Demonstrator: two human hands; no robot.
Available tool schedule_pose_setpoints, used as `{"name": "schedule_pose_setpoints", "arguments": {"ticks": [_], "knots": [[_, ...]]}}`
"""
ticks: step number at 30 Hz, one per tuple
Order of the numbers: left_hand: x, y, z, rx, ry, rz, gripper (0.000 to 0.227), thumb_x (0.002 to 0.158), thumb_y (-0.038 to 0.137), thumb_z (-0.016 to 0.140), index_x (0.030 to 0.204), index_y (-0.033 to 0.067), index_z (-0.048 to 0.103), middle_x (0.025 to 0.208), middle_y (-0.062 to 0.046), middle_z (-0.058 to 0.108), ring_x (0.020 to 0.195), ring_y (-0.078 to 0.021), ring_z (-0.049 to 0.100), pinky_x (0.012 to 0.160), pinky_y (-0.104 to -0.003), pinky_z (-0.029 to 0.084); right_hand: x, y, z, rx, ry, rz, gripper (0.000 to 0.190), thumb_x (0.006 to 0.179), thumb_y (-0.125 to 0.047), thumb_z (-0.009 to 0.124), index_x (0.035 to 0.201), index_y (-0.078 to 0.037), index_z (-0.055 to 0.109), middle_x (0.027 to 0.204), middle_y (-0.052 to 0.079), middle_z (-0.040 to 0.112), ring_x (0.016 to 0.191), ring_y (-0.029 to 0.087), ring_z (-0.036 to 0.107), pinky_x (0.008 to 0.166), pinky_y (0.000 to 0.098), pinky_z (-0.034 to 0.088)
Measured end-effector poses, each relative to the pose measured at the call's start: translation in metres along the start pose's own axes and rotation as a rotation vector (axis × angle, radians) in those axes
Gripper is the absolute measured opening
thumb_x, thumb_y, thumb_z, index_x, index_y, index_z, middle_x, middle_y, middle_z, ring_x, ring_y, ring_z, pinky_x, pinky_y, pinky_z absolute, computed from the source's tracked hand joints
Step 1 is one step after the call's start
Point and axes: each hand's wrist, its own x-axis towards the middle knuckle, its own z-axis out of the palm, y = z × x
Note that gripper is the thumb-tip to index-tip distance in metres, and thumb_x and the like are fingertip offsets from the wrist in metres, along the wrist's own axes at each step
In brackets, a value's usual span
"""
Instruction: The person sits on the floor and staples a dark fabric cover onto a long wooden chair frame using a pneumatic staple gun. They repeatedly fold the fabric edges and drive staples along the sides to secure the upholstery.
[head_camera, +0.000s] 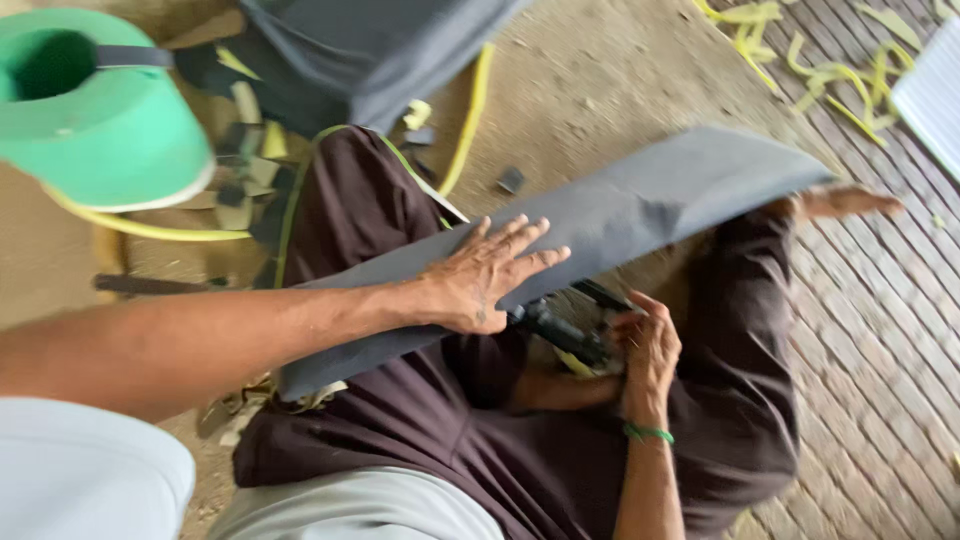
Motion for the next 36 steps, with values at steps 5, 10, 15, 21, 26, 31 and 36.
{"name": "schedule_pose_setpoints", "arguments": {"ticks": [5, 10, 15, 21, 26, 31, 36], "knots": [[-0.068, -0.003, -0.038, -0.432, -0.052, -0.112, 0.114, 0.068, 0.016, 0.07, 0.164, 0.022, 0.008, 0.165, -0.018, 0.013, 0.151, -0.0342, 0.021, 0.121, -0.051, 0.025, 0.007, -0.004, 0.007, -0.047, -0.035, -0.016, 0.058, 0.109, -0.052, 0.044, 0.127, -0.001, 0.066, 0.085, 0.005, 0.069, 0.073, 0.01, 0.061, 0.067, 0.0249, 0.052], [-0.099, -0.021, -0.037, -0.543, 0.195, -0.059, 0.098, 0.078, 0.009, 0.064, 0.162, 0.0063, 0.012, 0.163, -0.022, 0.032, 0.15, -0.0323, 0.038, 0.125, -0.039, 0.028, 0.017, 0.001, 0.014, -0.093, -0.1, 0.001, 0.057, 0.111, -0.05, 0.042, 0.126, -0.001, 0.067, 0.084, 0.005, 0.069, 0.071, 0.01, 0.058, 0.066, 0.0248, 0.05], [-0.06, -0.034, -0.02, -0.475, 0.116, -0.097, 0.097, 0.079, 0.009, 0.062, 0.161, 0.0044, 0.011, 0.158, -0.023, 0.036, 0.146, -0.0321, 0.041, 0.123, -0.037, 0.033, 0.013, 0.0, 0.015, -0.152, -0.125, -0.004, 0.05, 0.11, -0.044, 0.044, 0.122, -0.001, 0.068, 0.081, 0.004, 0.07, 0.068, 0.009, 0.06, 0.064, 0.0248, 0.05], [0.022, -0.012, -0.036, -0.294, 0.091, -0.02, 0.106, 0.078, 0.004, 0.064, 0.159, 0.0045, -0.005, 0.165, -0.027, 0.015, 0.151, -0.0394, 0.026, 0.123, -0.044, 0.025, 0.014, 0.007, 0.016, -0.155, -0.126, -0.005, 0.047, 0.112, -0.04, 0.045, 0.118, -0.001, 0.068, 0.08, 0.004, 0.069, 0.067, 0.008, 0.057, 0.064, 0.0236, 0.05], [0.073, -0.005, -0.048, -0.29, -0.16, -0.339, 0.109, 0.085, -0.001, 0.053, 0.166, 0.0203, -0.017, 0.164, -0.021, 0.027, 0.134, -0.0357, 0.055, 0.11, -0.042, 0.049, 0.012, 0.008, 0.014, -0.13, -0.138, -0.013, 0.046, 0.111, -0.041, 0.046, 0.118, -0.001, 0.068, 0.081, 0.003, 0.069, 0.069, 0.007, 0.057, 0.064, 0.0227, 0.049], [0.058, -0.027, -0.078, -0.248, -0.08, -0.121, 0.107, 0.084, 0.005, 0.057, 0.162, 0.0205, -0.015, 0.165, -0.022, 0.022, 0.132, -0.0335, 0.055, 0.11, -0.039, 0.047, 0.014, 0.008, 0.019, -0.21, -0.116, -0.022, 0.046, 0.11, -0.04, 0.047, 0.116, -0.001, 0.07, 0.08, 0.003, 0.07, 0.067, 0.008, 0.058, 0.063, 0.0229, 0.05], [-0.016, -0.045, -0.091, -0.235, -0.126, -0.143, 0.096, 0.096, 0.027, 0.057, 0.167, 0.0273, -0.008, 0.159, -0.017, 0.039, 0.132, -0.0311, 0.056, 0.111, -0.04, 0.045, 0.013, 0.006, 0.015, -0.219, -0.139, -0.007, 0.042, 0.11, -0.037, 0.047, 0.116, -0.002, 0.07, 0.079, 0.003, 0.068, 0.067, 0.007, 0.057, 0.061, 0.0227, 0.049]]}}
